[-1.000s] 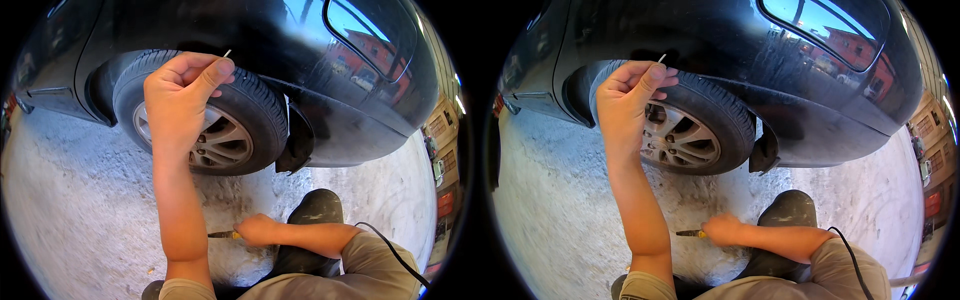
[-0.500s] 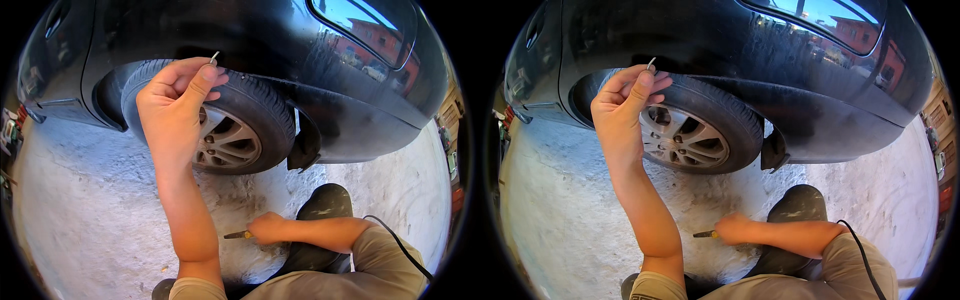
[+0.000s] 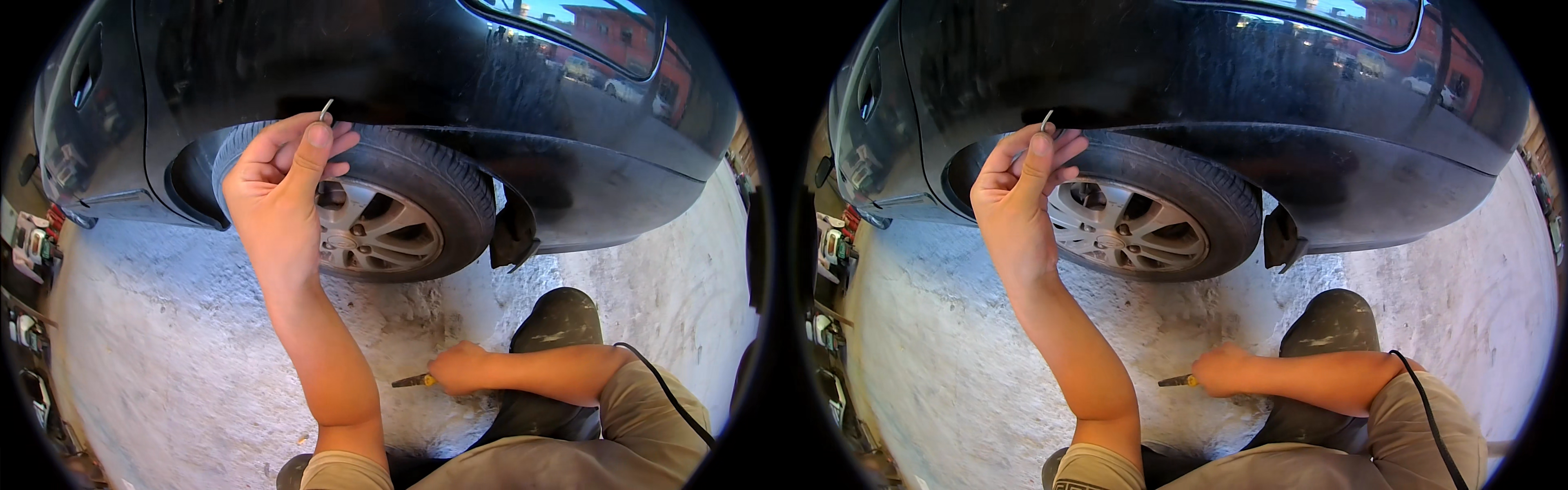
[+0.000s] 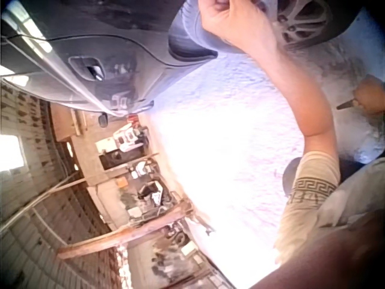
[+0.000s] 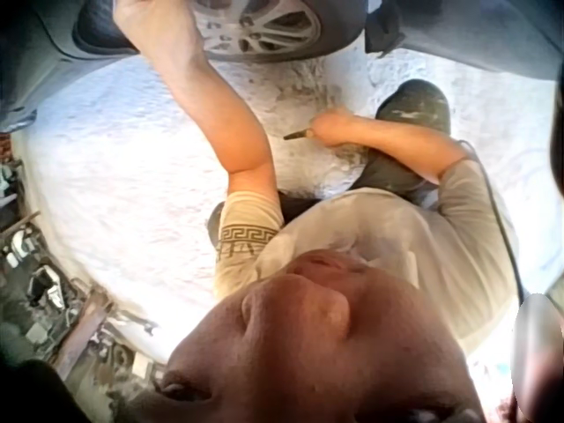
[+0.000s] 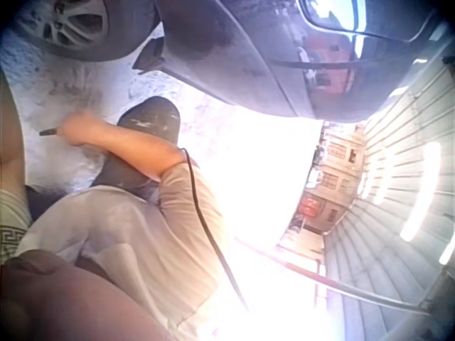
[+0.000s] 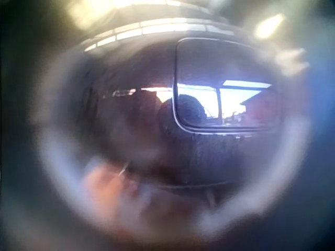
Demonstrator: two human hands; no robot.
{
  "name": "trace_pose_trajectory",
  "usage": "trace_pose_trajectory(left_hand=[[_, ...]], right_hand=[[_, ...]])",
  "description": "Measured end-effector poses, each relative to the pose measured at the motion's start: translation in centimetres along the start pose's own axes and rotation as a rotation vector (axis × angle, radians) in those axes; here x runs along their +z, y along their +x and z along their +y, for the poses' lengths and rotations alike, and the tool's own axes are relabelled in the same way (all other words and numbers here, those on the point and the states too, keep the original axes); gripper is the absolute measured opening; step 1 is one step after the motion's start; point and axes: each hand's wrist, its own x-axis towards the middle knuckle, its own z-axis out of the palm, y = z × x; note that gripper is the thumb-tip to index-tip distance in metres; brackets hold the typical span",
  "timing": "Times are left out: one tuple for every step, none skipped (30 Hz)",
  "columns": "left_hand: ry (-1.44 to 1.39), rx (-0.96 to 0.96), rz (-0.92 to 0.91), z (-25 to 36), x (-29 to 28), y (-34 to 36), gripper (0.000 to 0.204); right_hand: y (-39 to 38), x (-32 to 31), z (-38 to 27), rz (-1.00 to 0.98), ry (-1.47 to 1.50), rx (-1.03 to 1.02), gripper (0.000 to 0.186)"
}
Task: The person uses pliers to remove a small metal pin from a car's side mirror and then from the rear wheel area. They then walk to the front of the car and use their hands to press and adjust a section of the front bumper near the wheel arch.
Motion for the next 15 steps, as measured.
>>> trace_pose_trajectory(left_hand=[[-0.002,0.003,-0.002,0.0,0.0,0.0,0.026],[-0.005,0.004,0.000,-0.1,0.0,0.0,0.026],[-0.007,0.006,0.002,-0.1,-0.1,-0.1,0.026],[-0.007,-0.009,-0.006,-0.1,-0.3,-0.1,0.025],[-0.008,-0.022,-0.010,0.0,-0.5,-0.3,0.025],[-0.007,-0.036,-0.012,0.1,-0.8,-0.4,0.024],[-0.004,-0.046,-0.017,0.1,-1.2,-0.6,0.024],[-0.001,-0.057,-0.016,0.1,-1.7,-1.0,0.024],[0.003,-0.067,-0.014,0.0,-2.3,-1.3,0.024],[-0.033,-0.086,0.000,-0.3,-2.9,-1.5,0.023],[-0.067,-0.105,0.015,-0.5,-3.7,-1.9,0.023],[-0.099,-0.124,0.029,-0.7,-4.5,-2.1,0.022],[-0.132,-0.142,0.042,-0.7,-5.1,-2.4,0.022],[-0.183,-0.183,0.042,-0.5,-5.4,-2.7,0.019],[-0.216,-0.210,0.024,-0.7,-6.0,-2.9,0.018]], right_hand=[[0.0,-0.1,0.0,-0.005,0.000,0.003,0.023],[0.0,-0.1,0.0,-0.005,0.003,0.004,0.023],[0.0,-0.1,-0.1,-0.005,0.004,0.004,0.023],[0.0,-0.2,-0.1,-0.006,0.005,0.002,0.022],[0.0,-0.6,-0.2,-0.021,0.030,0.024,0.023],[-0.1,-1.2,-0.4,-0.036,0.053,0.043,0.023],[0.0,-1.8,-0.4,-0.051,0.076,0.062,0.024],[0.2,-1.9,-0.1,-0.004,0.162,0.063,0.026],[0.3,-1.9,0.7,0.041,0.248,0.063,0.028],[0.2,-2.1,1.4,0.087,0.334,0.064,0.030],[-0.2,-2.8,1.8,0.156,0.417,0.007,0.032],[-1.0,-3.9,2.1,0.224,0.501,-0.054,0.033],[-1.9,-5.2,2.4,0.292,0.586,-0.112,0.036],[-2.7,-6.6,2.6,0.331,0.619,-0.156,0.037],[-3.9,-8.0,2.4,0.374,0.656,-0.187,0.038]])
